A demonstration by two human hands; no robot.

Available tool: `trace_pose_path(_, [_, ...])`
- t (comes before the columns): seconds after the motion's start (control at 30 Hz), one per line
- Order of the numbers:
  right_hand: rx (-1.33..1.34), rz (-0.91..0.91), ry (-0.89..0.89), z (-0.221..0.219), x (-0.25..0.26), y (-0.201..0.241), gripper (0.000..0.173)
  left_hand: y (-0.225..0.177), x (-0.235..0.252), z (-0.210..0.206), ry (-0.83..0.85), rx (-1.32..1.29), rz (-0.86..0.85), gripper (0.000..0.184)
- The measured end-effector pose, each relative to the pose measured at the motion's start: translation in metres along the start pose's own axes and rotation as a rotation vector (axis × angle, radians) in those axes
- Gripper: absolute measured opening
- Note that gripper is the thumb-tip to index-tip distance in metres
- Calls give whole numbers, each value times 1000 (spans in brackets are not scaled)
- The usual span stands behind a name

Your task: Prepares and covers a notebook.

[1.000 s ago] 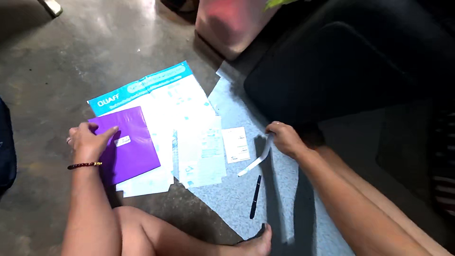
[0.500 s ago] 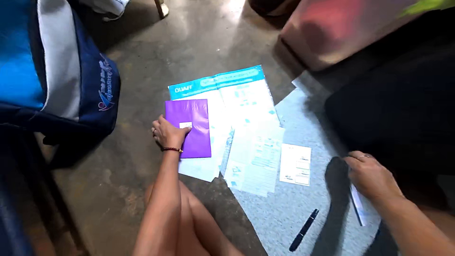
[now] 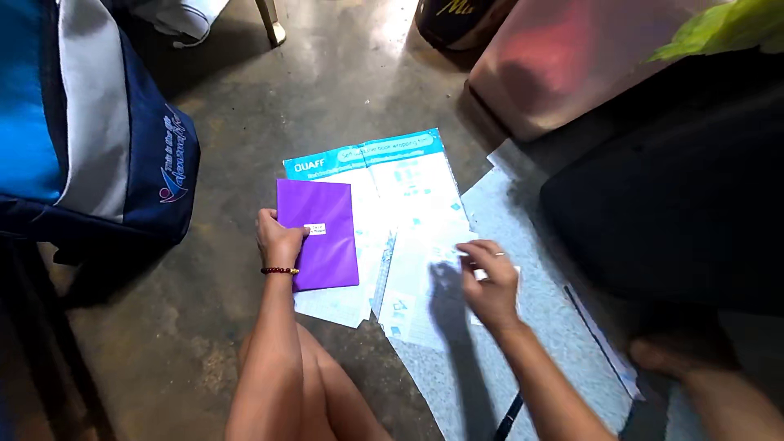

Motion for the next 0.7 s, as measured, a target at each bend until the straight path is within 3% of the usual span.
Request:
trace_pose_path(0.1, [286,-87,25,-47,12,40,25,-4,-8,9,99,-330,-5,56])
trace_pose_path(0.2, [612,-338,77,-74,21,58,43,-10,-15,19,254,-627,-31,46])
trace_pose_path(0.33, [932,-553,178,-77,23,72,53,-19,-24,20,437,-845,-16,36])
trace_pose_path(0.4, [1021,-579,191,-65,17,75,42,-26,-34,8,539,-861,-6,34])
trace_pose_path(0.47, [1060,-595,121,-48,4,70,31,-32,-45,-7,655,-766,-30,35])
trace_pose_path(0.53, [995,-628,5,-29,-14,57,32,-34,-50,-19,681,-522,-129,29])
trace_pose_path(0.63, [884,-694,-142,-4,-42,36,33,-27,-35,-22,461,-17,-262,46])
trace_pose_path(0.7, [831,-755,-201,4,-54,31,32,-24,-29,-18,353,205,-210,60])
Point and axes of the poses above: each hand's wrist, its own x-axis towards the middle knuckle, its own z-axis out of the back of the hand, y = z × x, the point moved 3 cm from there along x, towards the middle knuckle
